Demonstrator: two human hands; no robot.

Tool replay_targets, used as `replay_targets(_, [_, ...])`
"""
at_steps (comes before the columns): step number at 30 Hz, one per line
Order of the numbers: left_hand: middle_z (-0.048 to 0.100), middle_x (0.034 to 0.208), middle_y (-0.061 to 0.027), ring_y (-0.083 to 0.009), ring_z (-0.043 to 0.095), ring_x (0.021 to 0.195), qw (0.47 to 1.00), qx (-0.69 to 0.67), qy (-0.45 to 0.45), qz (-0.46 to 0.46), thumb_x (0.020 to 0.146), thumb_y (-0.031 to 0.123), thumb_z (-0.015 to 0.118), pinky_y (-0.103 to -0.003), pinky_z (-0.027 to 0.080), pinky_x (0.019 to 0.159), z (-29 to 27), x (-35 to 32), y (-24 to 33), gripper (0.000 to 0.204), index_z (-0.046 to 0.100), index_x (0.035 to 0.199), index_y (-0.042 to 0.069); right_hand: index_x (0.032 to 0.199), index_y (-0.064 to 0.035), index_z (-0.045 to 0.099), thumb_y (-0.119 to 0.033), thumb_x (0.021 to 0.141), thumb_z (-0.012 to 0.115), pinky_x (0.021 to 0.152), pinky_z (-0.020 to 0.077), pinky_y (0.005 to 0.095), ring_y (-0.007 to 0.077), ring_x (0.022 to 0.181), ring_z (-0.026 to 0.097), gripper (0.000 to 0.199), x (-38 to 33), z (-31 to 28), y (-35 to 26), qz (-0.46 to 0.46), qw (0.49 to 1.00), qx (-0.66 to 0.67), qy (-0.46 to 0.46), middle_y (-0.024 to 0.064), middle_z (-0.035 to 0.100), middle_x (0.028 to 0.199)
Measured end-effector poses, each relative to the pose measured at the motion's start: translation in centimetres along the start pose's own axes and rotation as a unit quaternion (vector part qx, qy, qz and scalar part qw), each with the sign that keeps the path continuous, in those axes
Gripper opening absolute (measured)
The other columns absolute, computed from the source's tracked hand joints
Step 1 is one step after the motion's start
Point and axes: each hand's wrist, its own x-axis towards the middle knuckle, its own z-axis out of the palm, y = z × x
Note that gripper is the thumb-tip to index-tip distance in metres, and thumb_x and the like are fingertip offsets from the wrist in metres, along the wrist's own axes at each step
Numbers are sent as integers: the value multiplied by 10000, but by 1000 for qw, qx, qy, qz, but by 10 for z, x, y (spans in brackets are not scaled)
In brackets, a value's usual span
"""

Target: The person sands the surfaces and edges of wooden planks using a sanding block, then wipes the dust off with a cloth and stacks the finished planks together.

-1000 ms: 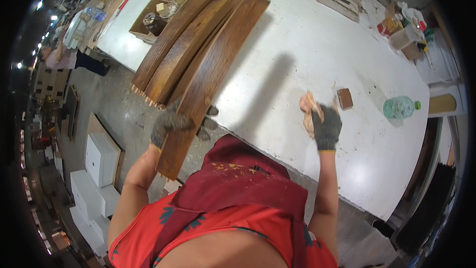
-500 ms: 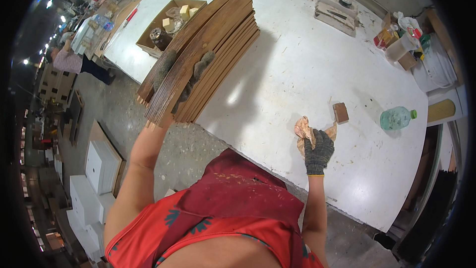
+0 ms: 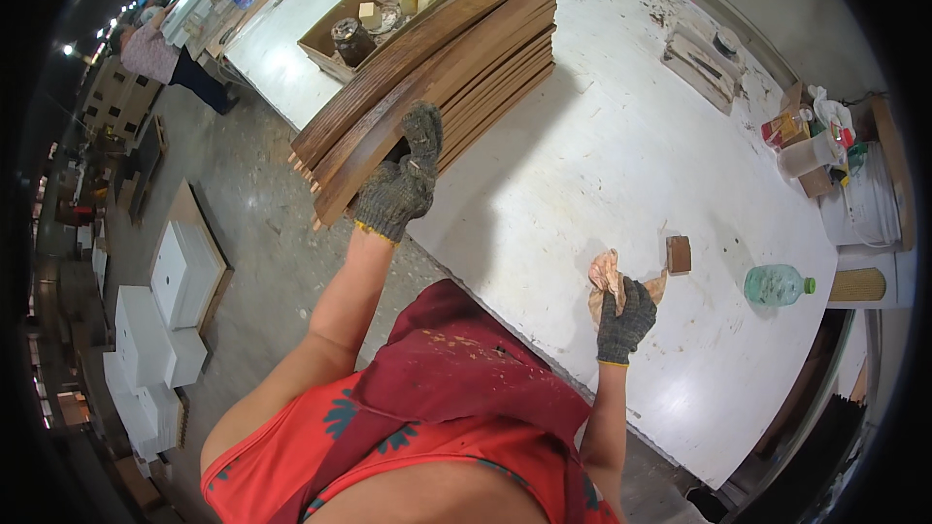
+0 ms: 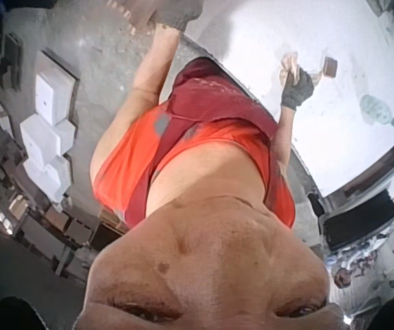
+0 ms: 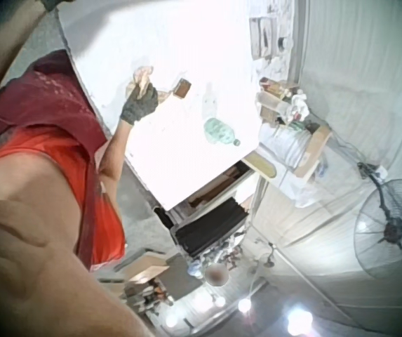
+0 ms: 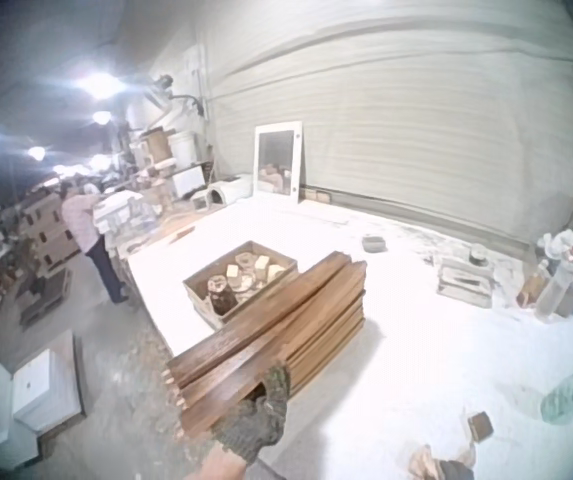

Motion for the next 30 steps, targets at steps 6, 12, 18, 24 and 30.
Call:
replay_targets(6, [560, 1218, -260, -347, 543, 1172, 998, -24, -19, -52, 989, 48, 432, -408, 498, 1007, -18, 0, 14, 302, 496, 1228, -125, 1069, -63, 674, -196, 741, 739, 833, 475, 431, 322, 944, 623, 360, 1, -3, -5, 3, 1000, -11, 1, 134, 670, 1011])
replay_targets(12, [501, 1290, -289, -374, 515, 1204, 992, 96, -81, 1, 968, 135, 530, -443, 452, 1050, -6, -10, 5, 434, 424, 1280, -148, 1041, -61, 682, -197, 748, 734, 827, 478, 426, 317, 931, 625, 328, 0, -3, -3, 17, 1000, -9, -10, 131, 674, 996])
replay_targets(18, [448, 1335, -317, -384, 463, 1261, 987, 104, -117, -45, 974, 230, 533, -450, 449, 1050, 5, -2, -1, 542, 365, 1320, -152, 1057, -74, 686, -196, 704, 765, 865, 473, 425, 316, 935, 626, 381, 3, -1, 10, 13, 998, 18, -51, 107, 674, 1001])
replay_targets(24, [628, 1115, -180, -249, 650, 964, 758, 647, -40, 79, 927, 171, 594, -328, 561, 801, -10, -77, -1, 400, 519, 1258, -39, 1294, -27, 545, -102, 879, 621, 1072, 352, 369, 257, 1245, 481, 428, 40, -62, 67, 18, 983, 152, -99, 121, 540, 1321])
replay_targets(30, [625, 1164, -103, -181, 589, 1035, 380, 731, 18, 566, 914, 167, 618, -307, 462, 901, 1, -128, 22, 401, 547, 1274, 4, 1370, -29, 461, -320, 862, 662, 1030, 393, 437, 356, 1247, 474, 619, 77, -43, 121, 128, 988, -45, -67, 219, 508, 1335])
